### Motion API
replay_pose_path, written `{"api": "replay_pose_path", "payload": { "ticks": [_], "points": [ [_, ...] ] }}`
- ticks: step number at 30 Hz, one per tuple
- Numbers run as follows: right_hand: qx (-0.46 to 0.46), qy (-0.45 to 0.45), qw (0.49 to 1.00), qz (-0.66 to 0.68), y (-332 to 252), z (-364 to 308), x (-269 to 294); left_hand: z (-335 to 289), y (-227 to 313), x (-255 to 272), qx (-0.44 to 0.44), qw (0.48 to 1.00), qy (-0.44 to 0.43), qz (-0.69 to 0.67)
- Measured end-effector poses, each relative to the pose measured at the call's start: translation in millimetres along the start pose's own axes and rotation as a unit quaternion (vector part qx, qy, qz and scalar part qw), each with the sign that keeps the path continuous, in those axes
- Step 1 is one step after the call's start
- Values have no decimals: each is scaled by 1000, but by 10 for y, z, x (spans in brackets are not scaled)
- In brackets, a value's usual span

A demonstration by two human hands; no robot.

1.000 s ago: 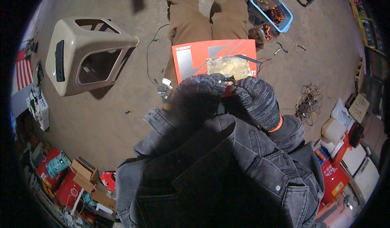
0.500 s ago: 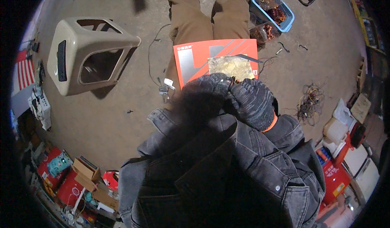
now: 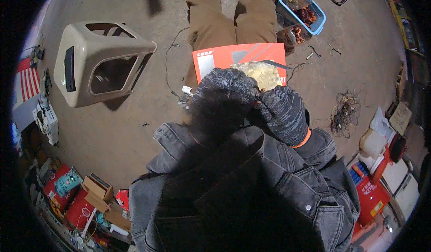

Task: The person sits on the floor and uses a soldering iron to work on a small electronic component held in gloved hands. They repeatedly heat and adjust the component while occasionally inspecting the joint.

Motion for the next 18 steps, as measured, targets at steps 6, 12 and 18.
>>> {"api": "replay_pose_path", "payload": {
  "ticks": [6, 12, 18],
  "points": [
    [48, -27, 998, -28, -52, 27, 27, -99, -24, -111, 53, 998, -16, 6],
    [57, 4, 997, -52, -32, -19, -7, -102, -12, -198, 7, 993, 53, 103],
    [26, 0, 1000, -12, -14, -41, 12, -402, -308, -490, 235, 945, 80, -211]
  ]
}}
Point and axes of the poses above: each hand's wrist, its own z-axis towards the middle knuckle, its own x-axis out of the back of the hand, y = z × x, the point moved 5 cm from there along z, towards the middle knuckle, and after that the axes turned 7 degrees about -z, right-handed, at the moved point
